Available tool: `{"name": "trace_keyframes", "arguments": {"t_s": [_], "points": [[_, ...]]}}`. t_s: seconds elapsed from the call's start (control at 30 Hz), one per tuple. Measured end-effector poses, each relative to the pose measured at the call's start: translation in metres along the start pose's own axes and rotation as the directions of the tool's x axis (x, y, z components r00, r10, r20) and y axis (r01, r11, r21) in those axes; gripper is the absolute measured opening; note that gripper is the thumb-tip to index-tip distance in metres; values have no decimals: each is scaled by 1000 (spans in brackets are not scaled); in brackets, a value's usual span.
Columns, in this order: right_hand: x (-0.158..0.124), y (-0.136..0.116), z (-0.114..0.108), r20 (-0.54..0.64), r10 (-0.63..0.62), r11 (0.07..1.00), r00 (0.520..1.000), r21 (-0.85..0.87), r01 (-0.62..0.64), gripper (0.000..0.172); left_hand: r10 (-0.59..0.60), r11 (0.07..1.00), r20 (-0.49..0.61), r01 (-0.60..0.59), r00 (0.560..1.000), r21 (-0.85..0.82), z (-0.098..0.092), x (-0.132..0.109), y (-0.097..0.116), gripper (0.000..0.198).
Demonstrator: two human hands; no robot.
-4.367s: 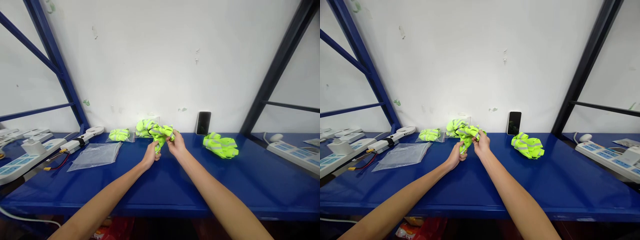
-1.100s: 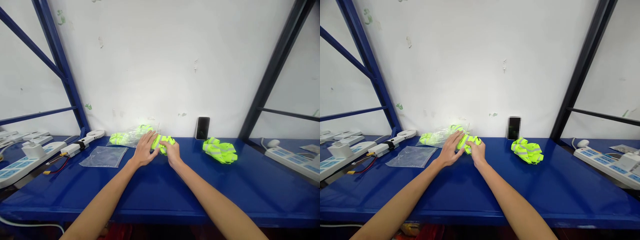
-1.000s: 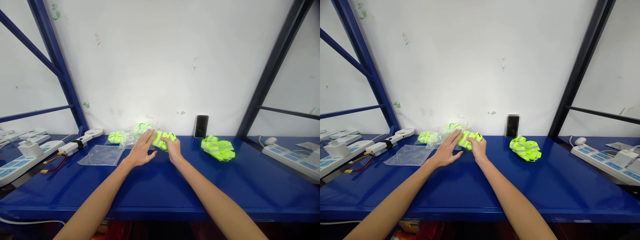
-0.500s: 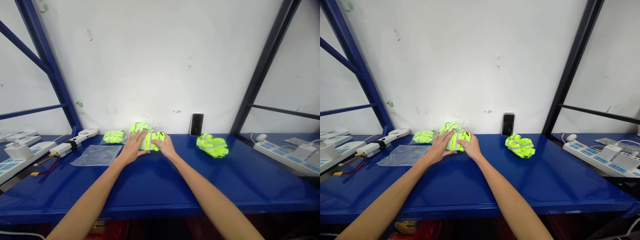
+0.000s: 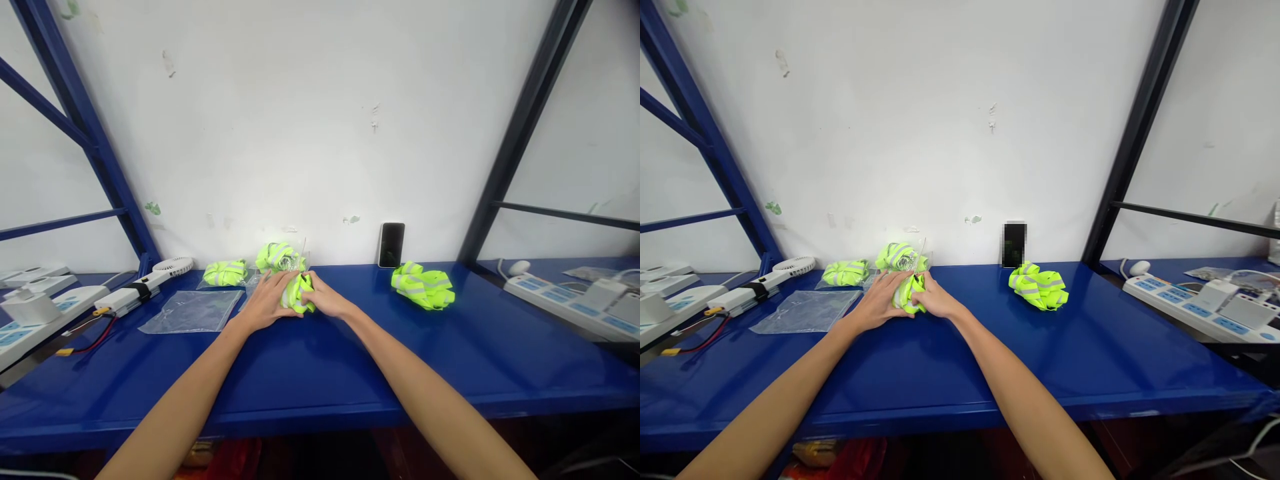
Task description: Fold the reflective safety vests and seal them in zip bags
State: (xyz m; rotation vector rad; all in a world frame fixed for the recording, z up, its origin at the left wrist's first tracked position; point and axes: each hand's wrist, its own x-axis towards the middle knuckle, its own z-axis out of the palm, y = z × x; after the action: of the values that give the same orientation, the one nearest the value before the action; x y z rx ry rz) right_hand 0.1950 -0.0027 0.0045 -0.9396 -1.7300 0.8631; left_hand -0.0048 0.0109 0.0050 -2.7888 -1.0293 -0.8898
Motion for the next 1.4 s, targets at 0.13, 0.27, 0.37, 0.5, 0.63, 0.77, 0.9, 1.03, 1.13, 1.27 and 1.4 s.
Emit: {"name": "trace_keyframes", "arguments": {"t_s": [0.13, 0.27, 0.37, 0.5, 0.63, 0.77, 0.9, 1.03, 1.13, 1.27, 1.4], "points": [[-1, -4, 0, 90, -37, 994, 995, 103, 28, 40, 8, 1000, -30, -9, 1000, -2, -1, -1, -3, 95], [0, 2, 11, -94, 0, 996, 996, 84, 8, 47, 21, 998, -79, -16, 997, 59, 2, 3, 1, 90], [3, 7, 22, -246, 93, 993, 965, 98, -71, 51, 36, 988, -119, -17, 992, 155, 5, 9, 10, 76], [6, 5, 25, -311, 120, 989, 943, 118, -88, 30, 64, 953, -130, -22, 989, 303, 8, 15, 23, 65], [3, -6, 12, -99, 128, 976, 987, 188, -108, 14, 60, 930, -111, -16, 992, 366, 7, 14, 34, 65], [0, -17, 1, 142, 177, 875, 974, 432, -221, 16, 14, 919, -105, 29, 994, 394, 2, 12, 45, 63], [-4, -22, 7, 312, 196, 720, 930, 598, -353, 29, -56, 907, -124, 102, 991, 409, 0, 11, 49, 63], [-10, -25, 22, 355, 125, 660, 926, 667, -345, 35, -95, 907, -135, 142, 986, 397, 5, 9, 50, 62], [-13, -27, 27, 369, 86, 647, 925, 685, -333, 38, -143, 924, -210, 206, 967, 323, 9, 6, 54, 58], [-11, -21, 24, 402, 89, 684, 911, 640, -349, 43, -213, 975, -241, 221, 947, 6, 8, 6, 58, 52], [-7, -4, 25, 398, 197, 754, 896, 523, -398, 38, -350, 896, -158, 281, 923, -345, -9, 21, 47, 48]]}}
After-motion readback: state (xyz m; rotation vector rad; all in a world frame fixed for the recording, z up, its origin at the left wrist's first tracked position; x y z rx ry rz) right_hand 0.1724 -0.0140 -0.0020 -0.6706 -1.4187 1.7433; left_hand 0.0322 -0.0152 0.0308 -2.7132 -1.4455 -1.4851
